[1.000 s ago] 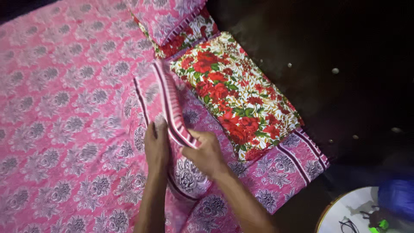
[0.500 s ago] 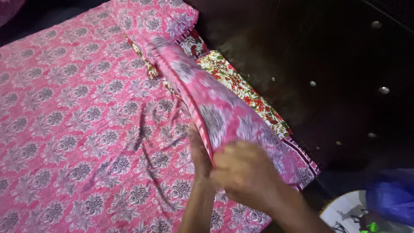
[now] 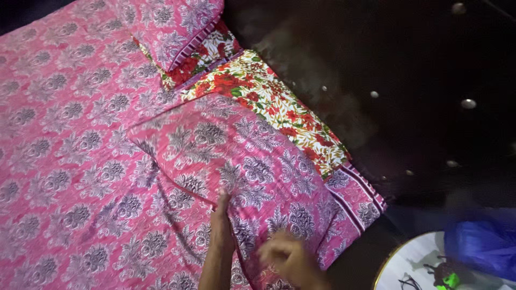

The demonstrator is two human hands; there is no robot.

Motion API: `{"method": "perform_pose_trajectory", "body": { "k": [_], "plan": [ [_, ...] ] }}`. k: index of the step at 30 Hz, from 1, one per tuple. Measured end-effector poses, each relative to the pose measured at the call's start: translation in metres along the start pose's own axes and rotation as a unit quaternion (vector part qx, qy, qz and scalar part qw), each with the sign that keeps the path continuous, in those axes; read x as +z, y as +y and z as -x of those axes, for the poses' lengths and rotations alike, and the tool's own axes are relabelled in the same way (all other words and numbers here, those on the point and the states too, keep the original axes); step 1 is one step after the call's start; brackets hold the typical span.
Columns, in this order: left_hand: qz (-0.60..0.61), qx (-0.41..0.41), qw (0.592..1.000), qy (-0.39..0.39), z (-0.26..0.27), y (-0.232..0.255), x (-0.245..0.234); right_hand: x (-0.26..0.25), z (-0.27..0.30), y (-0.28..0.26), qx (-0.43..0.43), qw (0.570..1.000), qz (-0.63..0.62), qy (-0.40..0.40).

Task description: The person places a pillow on a bed, smooths out a bedsheet, and tucks the edges of the sheet under the mattress.

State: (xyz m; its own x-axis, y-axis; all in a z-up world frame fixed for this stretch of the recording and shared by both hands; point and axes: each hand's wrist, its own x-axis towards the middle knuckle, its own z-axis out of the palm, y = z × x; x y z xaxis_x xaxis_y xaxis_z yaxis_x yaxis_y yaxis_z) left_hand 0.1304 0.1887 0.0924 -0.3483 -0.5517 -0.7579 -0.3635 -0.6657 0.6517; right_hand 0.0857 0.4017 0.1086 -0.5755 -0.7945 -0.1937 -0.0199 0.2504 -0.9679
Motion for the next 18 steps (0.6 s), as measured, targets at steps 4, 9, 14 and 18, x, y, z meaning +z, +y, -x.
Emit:
{"method": "perform_pose_trajectory", "body": {
  "k": [4,9,14,18],
  "plan": [
    [0.053,0.035,0.998,0.025,-0.017,-0.019,-0.015,-0.053,-0.025,0.061,0.168,0.938,0.107,0.285],
    [0.038,0.035,0.997,0.05,-0.024,-0.023,-0.018,-0.087,-0.018,0.115,0.295,0.881,-0.221,0.295],
    [0.078,0.104,0.99,0.055,0.013,0.014,0.0,-0.069,-0.012,0.177,0.5,0.71,-0.444,0.222],
    [0.007,0.152,0.987,0.051,0.037,0.064,0.022,-0.082,-0.016,0.209,0.319,0.742,-0.518,0.284]
  ]
}}
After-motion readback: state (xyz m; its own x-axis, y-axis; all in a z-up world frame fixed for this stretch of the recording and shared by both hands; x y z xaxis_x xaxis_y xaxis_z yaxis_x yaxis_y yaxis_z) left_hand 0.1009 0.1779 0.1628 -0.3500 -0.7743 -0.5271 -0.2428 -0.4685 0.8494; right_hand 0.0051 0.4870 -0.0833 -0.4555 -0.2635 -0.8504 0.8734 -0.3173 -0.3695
